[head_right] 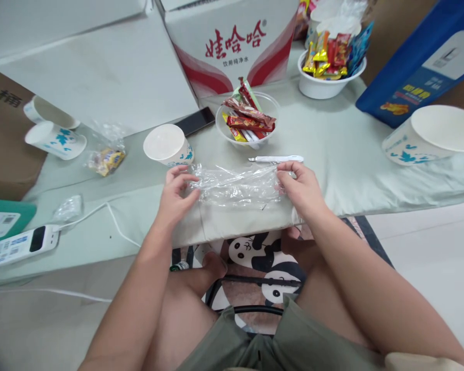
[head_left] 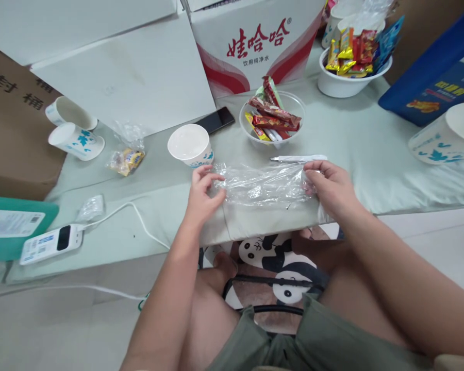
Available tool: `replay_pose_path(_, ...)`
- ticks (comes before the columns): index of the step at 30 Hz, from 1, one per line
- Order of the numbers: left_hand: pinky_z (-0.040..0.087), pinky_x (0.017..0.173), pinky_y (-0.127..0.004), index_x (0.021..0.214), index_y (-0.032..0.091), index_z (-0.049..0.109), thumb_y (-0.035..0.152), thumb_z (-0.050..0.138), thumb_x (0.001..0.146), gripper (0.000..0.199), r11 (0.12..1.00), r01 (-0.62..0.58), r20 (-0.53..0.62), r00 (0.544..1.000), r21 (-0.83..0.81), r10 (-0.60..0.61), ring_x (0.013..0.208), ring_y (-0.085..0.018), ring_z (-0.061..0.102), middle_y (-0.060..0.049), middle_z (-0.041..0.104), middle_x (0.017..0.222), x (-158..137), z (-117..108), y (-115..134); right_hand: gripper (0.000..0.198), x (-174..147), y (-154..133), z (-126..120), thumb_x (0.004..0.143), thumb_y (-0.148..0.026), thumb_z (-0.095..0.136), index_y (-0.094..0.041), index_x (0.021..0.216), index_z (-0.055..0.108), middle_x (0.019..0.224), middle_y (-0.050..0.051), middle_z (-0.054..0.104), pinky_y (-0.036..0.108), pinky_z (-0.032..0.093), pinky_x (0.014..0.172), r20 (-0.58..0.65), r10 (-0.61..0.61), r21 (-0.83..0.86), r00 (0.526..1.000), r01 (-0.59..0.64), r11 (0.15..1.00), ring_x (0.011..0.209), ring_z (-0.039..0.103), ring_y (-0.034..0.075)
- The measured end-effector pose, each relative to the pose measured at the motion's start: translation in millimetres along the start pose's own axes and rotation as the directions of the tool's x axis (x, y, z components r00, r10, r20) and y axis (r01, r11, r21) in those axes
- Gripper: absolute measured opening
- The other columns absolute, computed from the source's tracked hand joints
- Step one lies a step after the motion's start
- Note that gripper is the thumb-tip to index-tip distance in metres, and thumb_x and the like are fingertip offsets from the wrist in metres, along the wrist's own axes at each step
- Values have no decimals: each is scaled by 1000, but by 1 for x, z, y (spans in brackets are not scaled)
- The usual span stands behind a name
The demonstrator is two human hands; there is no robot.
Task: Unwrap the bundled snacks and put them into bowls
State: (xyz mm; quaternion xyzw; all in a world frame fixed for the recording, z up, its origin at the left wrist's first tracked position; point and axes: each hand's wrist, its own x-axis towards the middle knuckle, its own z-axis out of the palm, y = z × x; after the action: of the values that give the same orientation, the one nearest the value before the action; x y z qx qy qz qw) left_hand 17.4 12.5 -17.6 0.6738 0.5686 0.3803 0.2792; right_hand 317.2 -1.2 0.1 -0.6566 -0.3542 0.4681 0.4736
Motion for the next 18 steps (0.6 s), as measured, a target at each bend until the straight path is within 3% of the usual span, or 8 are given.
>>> replay_pose_path(3,27,123,-60,102,25,75,24,81,72,31,977,-93,92,993,194,76,143,-36,37,-10,46,149,-1,10,1,18,-4,-3,2,71,-29,69,-22,88,66,52,-6,51,23,36,42,12,-8,-114,1000,9,993,45,45,10)
replay_pose_path(8,23,121,-67,116,31,75,34,80,78,38,960,-102,122,990,263,72,146,-40,32,-9,47,155,-1,20,4,20,-9,-5,5,73,-34,69,-22,90,68,51,-6,48,23,29,42,41,2,-244,999,8,970,43,37,9)
replay_pose_path(13,20,119,-71,98,30,81,26,79,78,20,952,-109,162,985,286,64,147,-43,29,-5,50,156,0,20,1,22,-9,-2,8,73,-35,70,-22,91,68,50,-7,46,23,28,43,76,-2,-238,997,20,971,43,35,9)
replay_pose_path(18,29,119,-65,86,29,81,26,70,85,12,962,-125,20,992,241,124,141,-36,40,-5,61,143,1,20,-6,23,-6,1,8,72,-34,70,-22,91,69,51,-8,48,22,28,41,68,-4,-190,998,17,982,41,37,8)
